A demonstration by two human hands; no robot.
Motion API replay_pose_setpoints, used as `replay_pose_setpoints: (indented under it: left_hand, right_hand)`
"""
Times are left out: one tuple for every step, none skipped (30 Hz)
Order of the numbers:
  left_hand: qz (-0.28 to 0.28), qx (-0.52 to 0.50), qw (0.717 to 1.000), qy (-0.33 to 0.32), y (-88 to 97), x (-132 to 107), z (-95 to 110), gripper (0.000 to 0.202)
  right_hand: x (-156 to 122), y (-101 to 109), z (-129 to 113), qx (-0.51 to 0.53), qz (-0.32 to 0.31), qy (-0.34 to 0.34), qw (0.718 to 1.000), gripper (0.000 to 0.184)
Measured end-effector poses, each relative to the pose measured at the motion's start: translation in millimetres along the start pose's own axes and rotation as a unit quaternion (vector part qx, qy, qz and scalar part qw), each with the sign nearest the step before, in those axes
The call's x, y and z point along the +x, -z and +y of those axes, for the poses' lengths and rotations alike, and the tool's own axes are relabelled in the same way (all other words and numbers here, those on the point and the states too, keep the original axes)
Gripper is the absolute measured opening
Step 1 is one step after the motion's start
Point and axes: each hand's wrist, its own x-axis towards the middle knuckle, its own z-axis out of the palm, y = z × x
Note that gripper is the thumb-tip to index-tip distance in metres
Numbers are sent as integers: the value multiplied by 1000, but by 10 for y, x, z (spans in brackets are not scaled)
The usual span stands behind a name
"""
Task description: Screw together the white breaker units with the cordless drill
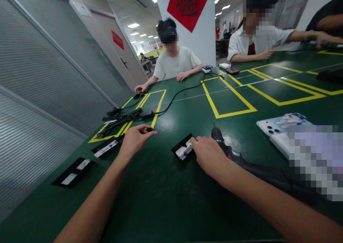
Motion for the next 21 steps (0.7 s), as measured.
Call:
replay_pose_setpoints:
  left_hand:
    - [-4, -2, 1000, 5, -47, 70, -119, 50]
    - [-19, -4, 1000, 8, -95, 128, -223, 52]
    - [-29, -6, 1000, 10, -137, 173, -311, 52]
    - [-38, -7, 999, 11, -172, 208, -386, 51]
    - [-46, -9, 999, 11, -199, 235, -448, 51]
    - [-51, -9, 999, 12, -218, 256, -502, 50]
    - [-56, -10, 998, 13, -229, 274, -549, 49]
    - [-59, -11, 998, 14, -236, 290, -590, 50]
    - [-62, -12, 998, 15, -238, 305, -626, 51]
    - [-66, -14, 998, 17, -239, 318, -658, 53]
    - [-70, -17, 997, 18, -238, 329, -685, 55]
    - [-73, -19, 997, 19, -236, 336, -705, 57]
    - [-75, -21, 997, 20, -232, 339, -718, 58]
    - [-78, -23, 996, 20, -227, 337, -724, 58]
    - [-82, -25, 996, 18, -220, 330, -723, 56]
    - [-86, -27, 996, 16, -211, 319, -715, 54]
    - [-91, -29, 995, 12, -200, 305, -702, 51]
    - [-96, -30, 995, 9, -189, 289, -685, 49]
    - [-101, -31, 994, 7, -179, 273, -667, 47]
    - [-104, -31, 994, 5, -170, 259, -650, 45]
    - [-104, -30, 994, 5, -163, 247, -635, 44]
  right_hand:
    - [-1, -3, 1, 2, -1, 1, 1000, 37]
    - [-3, -5, 1, 5, -2, 2, 1000, 36]
    - [-4, -6, 2, 7, -2, 3, 1000, 36]
    - [-5, -6, 2, 8, -3, 3, 1000, 36]
    - [-6, -6, 3, 8, -3, 2, 1000, 36]
    - [-6, -5, 3, 6, -3, 2, 1000, 37]
    - [-6, -5, 3, 4, -4, 2, 1000, 37]
    - [-5, -5, 4, 1, -6, 2, 1000, 37]
    - [-4, -6, 6, 0, -7, 3, 1000, 38]
    - [-1, -6, 9, 0, -9, 5, 1000, 39]
    - [3, -7, 11, 0, -9, 7, 1000, 39]
    - [6, -8, 15, 0, -8, 8, 1000, 40]
    - [9, -10, 17, -1, -5, 9, 1000, 40]
    - [11, -12, 19, -3, -2, 9, 1000, 40]
    - [11, -14, 20, -4, -1, 9, 1000, 40]
    - [10, -16, 20, -5, -1, 8, 1000, 41]
    - [8, -19, 18, -5, -2, 7, 1000, 42]
    - [4, -21, 15, -4, -4, 6, 1000, 43]
    - [1, -22, 12, -4, -4, 5, 1000, 43]
    - [-2, -23, 9, -3, -3, 4, 1000, 43]
    - [-5, -22, 6, -2, -3, 4, 1000, 42]
